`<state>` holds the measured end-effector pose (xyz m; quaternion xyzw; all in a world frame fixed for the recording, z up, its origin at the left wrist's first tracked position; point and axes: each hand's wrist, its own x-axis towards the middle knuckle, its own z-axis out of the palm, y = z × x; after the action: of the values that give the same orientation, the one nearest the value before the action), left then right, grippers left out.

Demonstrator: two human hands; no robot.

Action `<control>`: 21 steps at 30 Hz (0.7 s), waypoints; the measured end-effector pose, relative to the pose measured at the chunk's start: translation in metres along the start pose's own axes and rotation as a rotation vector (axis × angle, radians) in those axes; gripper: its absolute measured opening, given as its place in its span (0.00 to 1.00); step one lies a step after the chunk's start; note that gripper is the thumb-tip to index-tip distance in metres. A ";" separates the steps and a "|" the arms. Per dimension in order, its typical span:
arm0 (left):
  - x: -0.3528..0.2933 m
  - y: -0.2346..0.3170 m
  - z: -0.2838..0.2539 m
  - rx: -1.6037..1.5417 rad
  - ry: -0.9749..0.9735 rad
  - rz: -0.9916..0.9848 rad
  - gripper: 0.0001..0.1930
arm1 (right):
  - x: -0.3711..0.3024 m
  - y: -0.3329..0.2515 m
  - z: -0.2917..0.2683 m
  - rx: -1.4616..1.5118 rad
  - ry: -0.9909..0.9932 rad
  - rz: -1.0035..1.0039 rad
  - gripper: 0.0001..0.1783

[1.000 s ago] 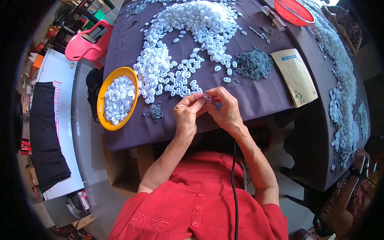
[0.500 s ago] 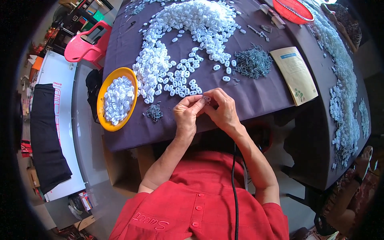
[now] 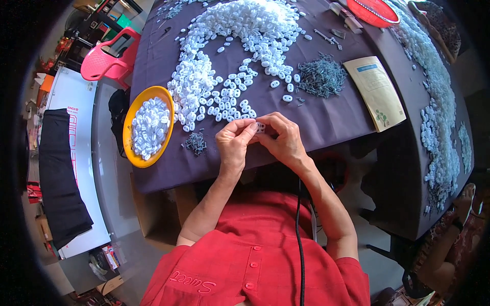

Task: The person assembles small plastic parts together by hand and places the assembled components into a yellow plate.

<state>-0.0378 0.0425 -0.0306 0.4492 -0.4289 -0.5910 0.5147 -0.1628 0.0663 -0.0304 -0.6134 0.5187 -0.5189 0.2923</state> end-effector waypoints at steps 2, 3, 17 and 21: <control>-0.001 -0.001 0.001 -0.001 0.009 0.010 0.03 | 0.000 -0.001 0.000 -0.016 0.006 -0.010 0.15; -0.002 0.000 0.002 -0.003 0.016 0.004 0.03 | 0.000 -0.002 -0.001 -0.033 0.012 -0.020 0.15; -0.004 -0.006 0.004 -0.029 0.008 0.031 0.02 | 0.001 0.000 -0.002 -0.125 0.029 -0.073 0.13; -0.003 0.001 0.003 -0.066 -0.013 -0.053 0.02 | 0.000 0.000 -0.003 -0.115 0.016 -0.047 0.13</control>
<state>-0.0407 0.0458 -0.0287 0.4396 -0.4005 -0.6211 0.5105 -0.1655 0.0664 -0.0296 -0.6372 0.5353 -0.4998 0.2400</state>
